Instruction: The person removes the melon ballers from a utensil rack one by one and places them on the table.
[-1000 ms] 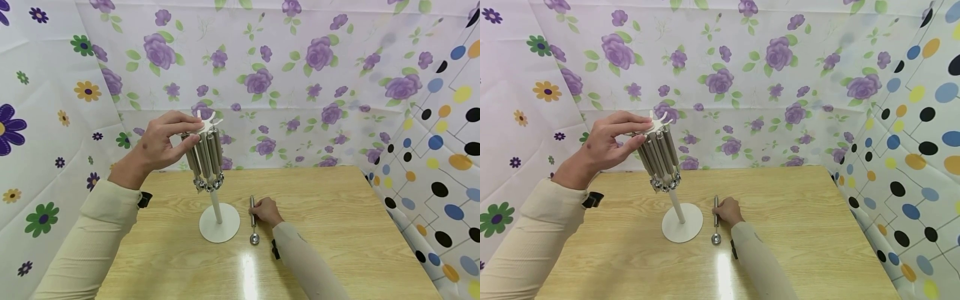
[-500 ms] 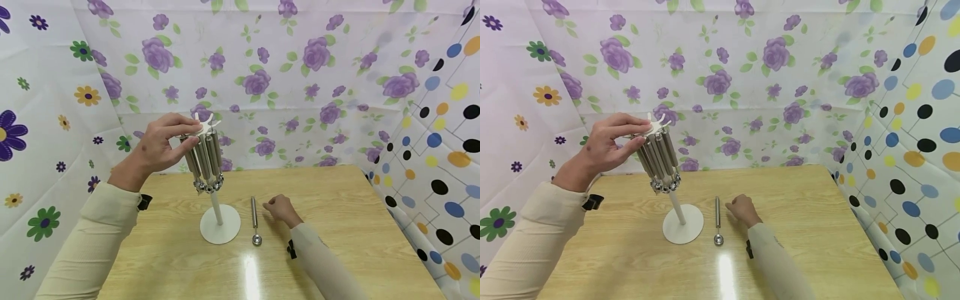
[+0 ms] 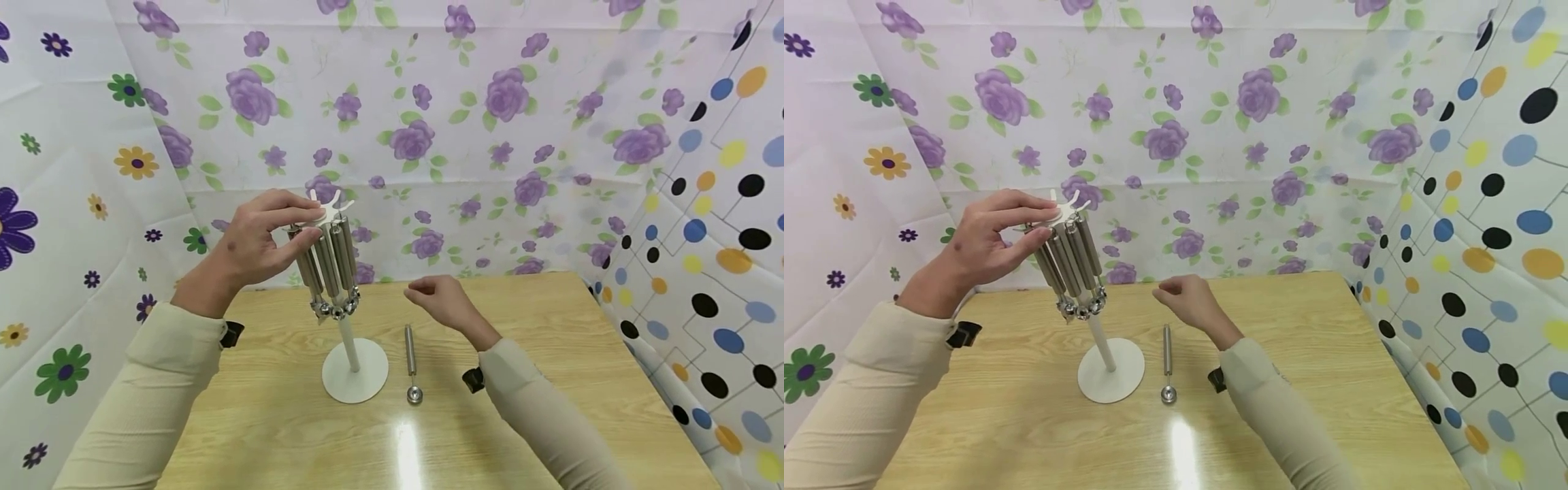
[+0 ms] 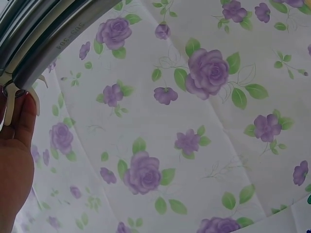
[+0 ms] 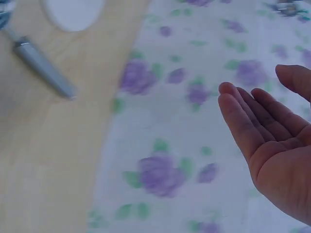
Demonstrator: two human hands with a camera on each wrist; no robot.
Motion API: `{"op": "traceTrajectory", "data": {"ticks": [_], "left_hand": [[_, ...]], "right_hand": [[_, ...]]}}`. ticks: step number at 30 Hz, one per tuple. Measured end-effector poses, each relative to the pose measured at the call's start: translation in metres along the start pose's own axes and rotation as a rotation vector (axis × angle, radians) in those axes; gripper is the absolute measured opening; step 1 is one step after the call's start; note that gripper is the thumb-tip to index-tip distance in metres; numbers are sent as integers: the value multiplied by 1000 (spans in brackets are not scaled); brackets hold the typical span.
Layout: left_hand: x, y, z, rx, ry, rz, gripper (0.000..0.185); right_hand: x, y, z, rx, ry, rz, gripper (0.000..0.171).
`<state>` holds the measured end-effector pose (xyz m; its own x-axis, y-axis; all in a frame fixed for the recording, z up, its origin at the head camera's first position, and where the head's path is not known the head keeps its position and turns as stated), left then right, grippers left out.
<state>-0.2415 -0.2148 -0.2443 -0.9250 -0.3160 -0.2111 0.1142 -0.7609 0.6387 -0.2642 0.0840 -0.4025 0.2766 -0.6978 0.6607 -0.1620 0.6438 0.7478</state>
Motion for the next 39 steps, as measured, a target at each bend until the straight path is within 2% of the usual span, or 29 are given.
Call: {"op": "traceTrajectory", "data": {"ticks": [4, 9, 16, 25, 31, 39], "left_hand": [[0, 1, 0, 0, -20, 4, 57], [2, 0, 4, 10, -53, -12, 58], [4, -2, 3, 25, -49, -34, 58], [2, 1, 3, 1, -49, -14, 58], [1, 0, 5, 2, -25, -25, 59], [1, 1, 2, 5, 4, -37, 58]], "right_hand": [[30, 18, 1, -13, 78, 31, 38], [57, 29, 6, -22, 192, 61, 38], [80, 30, 16, 1, 280, 120, 39], [104, 24, 29, 27, 398, 224, 39], [107, 19, 34, 18, 421, 248, 38], [110, 17, 36, 23, 389, 241, 34]]}}
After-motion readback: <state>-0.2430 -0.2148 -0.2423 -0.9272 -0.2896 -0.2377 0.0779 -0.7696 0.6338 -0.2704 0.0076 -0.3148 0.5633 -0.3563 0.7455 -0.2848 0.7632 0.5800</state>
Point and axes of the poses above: each hand's wrist, its own z-axis towards the middle knuckle, its own y-axis out of the back of the hand, x = y × z, the point moved 1 cm from there along z, towards the middle knuckle, and after that the axes turned 12 degrees about -z, right-handed, at the moved point
